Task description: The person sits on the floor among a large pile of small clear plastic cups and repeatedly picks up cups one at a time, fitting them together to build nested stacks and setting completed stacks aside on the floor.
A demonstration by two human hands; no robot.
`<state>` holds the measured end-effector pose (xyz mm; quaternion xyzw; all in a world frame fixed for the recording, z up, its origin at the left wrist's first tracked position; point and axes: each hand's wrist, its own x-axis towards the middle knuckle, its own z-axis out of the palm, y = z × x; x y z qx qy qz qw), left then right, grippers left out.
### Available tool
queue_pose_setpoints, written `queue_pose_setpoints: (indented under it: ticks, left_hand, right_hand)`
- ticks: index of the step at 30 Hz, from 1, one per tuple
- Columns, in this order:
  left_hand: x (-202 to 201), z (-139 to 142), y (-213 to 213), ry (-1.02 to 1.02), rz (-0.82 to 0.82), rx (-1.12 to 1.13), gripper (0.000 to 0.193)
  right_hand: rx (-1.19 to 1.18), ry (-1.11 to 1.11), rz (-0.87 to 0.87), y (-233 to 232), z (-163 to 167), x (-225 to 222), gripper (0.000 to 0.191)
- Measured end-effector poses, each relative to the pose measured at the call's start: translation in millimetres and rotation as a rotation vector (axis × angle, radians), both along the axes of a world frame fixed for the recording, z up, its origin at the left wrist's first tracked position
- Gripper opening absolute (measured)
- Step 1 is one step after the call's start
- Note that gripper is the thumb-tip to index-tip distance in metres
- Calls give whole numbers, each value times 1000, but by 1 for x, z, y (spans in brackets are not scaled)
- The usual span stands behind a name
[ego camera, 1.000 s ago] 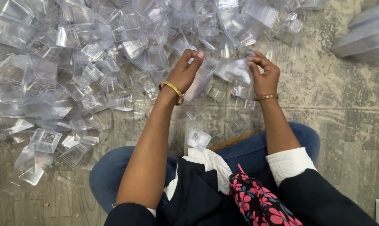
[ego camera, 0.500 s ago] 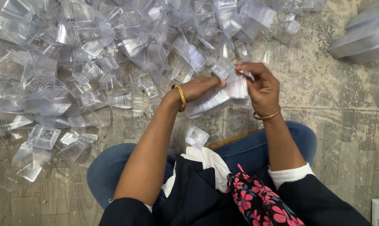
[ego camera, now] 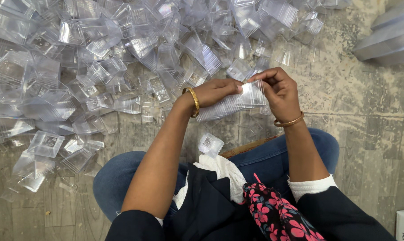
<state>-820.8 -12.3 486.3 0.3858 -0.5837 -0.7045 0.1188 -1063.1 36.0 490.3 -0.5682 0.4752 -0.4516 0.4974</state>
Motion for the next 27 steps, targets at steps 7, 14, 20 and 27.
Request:
queue_pose_setpoints:
  ticks: [7, 14, 20, 27]
  left_hand:
    - [4, -4, -6, 28, -41, -110, 61]
    - [40, 0, -18, 16, 210, -128, 58]
    - [49, 8, -16, 52, 292, -271, 56]
    - [46, 13, -14, 30, 304, -320, 52]
  right_hand:
    - [-150, 58, -208, 25, 27, -3, 14]
    - [76, 127, -364, 104, 22, 15, 12]
    - [10, 444, -100, 132, 4, 69, 11]
    - [-288, 710, 22, 128, -10, 99, 10]
